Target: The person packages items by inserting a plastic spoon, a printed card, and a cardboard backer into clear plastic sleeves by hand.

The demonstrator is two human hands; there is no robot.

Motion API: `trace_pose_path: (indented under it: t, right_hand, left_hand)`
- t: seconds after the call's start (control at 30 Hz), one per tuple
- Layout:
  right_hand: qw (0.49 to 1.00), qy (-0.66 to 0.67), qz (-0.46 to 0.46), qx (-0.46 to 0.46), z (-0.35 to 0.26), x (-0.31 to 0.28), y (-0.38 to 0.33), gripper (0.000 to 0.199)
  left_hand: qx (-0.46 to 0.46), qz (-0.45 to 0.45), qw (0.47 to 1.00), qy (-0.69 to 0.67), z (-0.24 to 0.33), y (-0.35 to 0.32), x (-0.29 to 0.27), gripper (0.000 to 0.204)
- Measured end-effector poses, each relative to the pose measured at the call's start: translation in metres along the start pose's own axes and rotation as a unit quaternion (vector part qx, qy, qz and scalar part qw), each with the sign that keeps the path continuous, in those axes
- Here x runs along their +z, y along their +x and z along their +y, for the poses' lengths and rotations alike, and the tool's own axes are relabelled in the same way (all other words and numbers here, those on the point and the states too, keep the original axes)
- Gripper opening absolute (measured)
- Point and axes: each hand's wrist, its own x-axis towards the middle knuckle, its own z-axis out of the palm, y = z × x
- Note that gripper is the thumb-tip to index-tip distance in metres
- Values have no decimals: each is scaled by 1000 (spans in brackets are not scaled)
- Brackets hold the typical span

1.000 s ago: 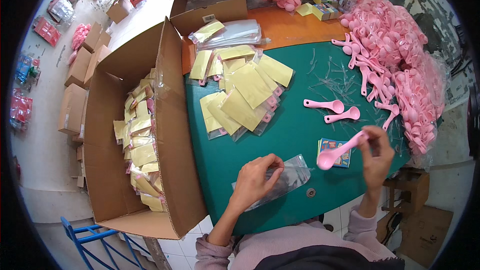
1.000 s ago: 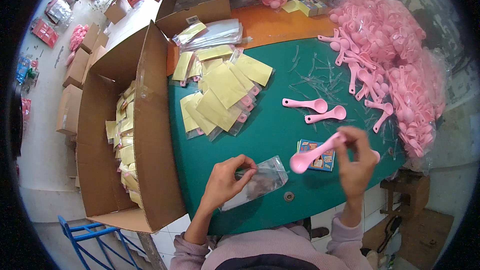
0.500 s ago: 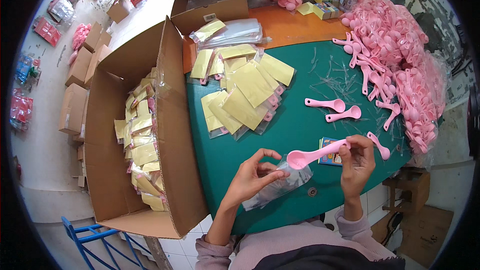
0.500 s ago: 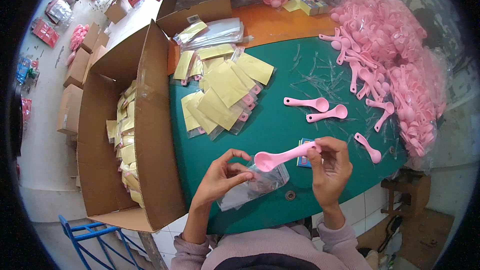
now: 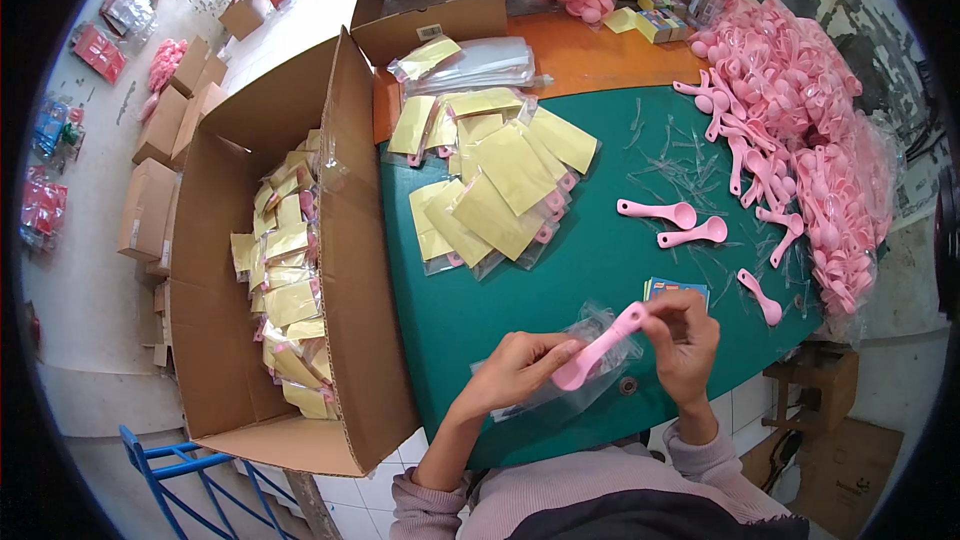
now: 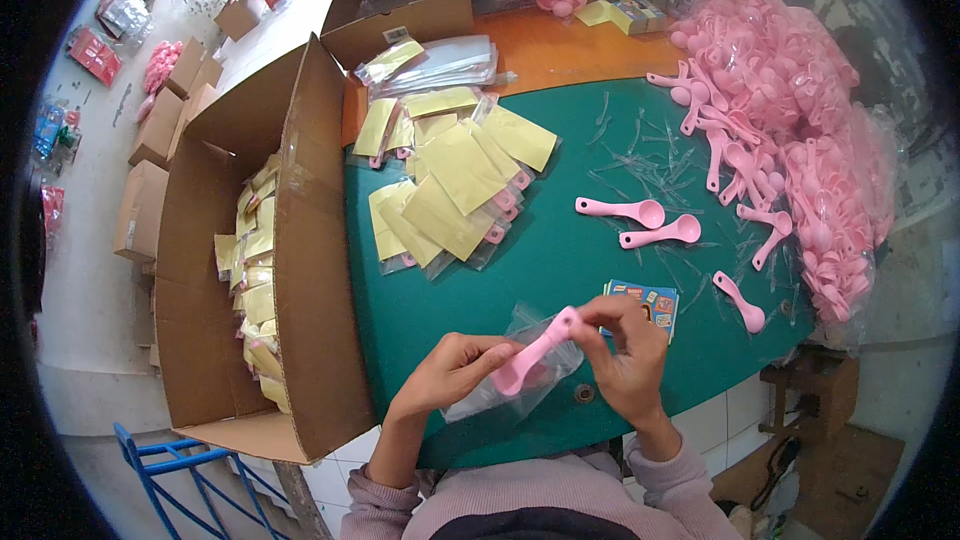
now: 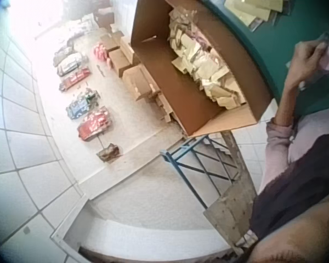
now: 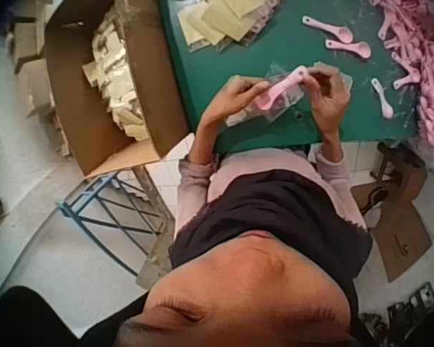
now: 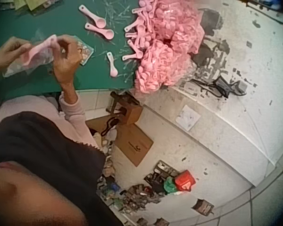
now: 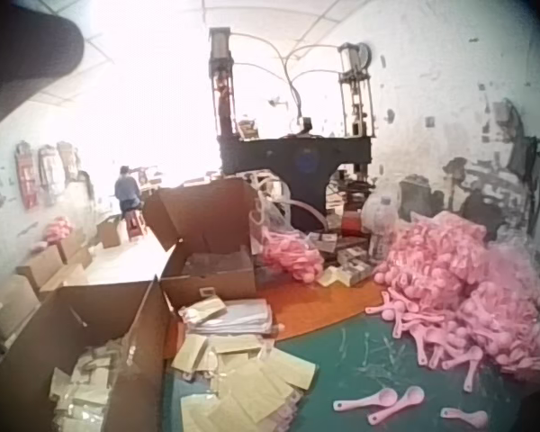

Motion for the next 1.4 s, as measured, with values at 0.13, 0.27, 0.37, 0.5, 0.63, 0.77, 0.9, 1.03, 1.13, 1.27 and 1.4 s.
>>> trace_pose_path:
  t: [0.13,0.27,0.37,0.5,0.63,0.77,0.9,1.03,1.13,1.27,1.4]
  right_hand:
    - [955,-105,-236,-147,0,-5,0,54]
    - [960,-175,-216,-23,2,-43,3,48]
    - [915,-384,-125,16,18,-79,9,44]
    - [835,-540,-100,-41,32,-86,9,36]
    - [873,-487,-37,-16,41,-78,5,26]
    - [968,-240,-47,48,7,-68,9,17]
    - [978,-165,-117,45,-29,-39,18,16]
    - [934,-259,-242,-49,-36,-34,25,15]
    - [917,-266,-294,-36,-37,-35,27,16]
    - [874,-299,-381,-30,-32,-40,32,17]
    - [882,-274,-382,-40,-35,-42,36,16]
  left_hand:
    - [49,23,992,-118,0,0,1,31]
    - [48,23,970,-235,9,-3,-2,31]
    - [30,20,978,-205,9,-6,-8,31]
    - [33,22,979,-198,7,-4,-7,29]
    - [26,37,982,-181,6,-3,-4,27]
    - [29,28,987,-158,7,-1,-2,27]
    - [24,38,994,-102,6,-2,-1,26]
    - [16,50,997,-60,6,-3,-2,25]
    - [-44,7,998,40,23,-5,-4,23]
    - [11,41,996,82,11,-4,3,19]
    - [30,29,998,39,18,-2,6,21]
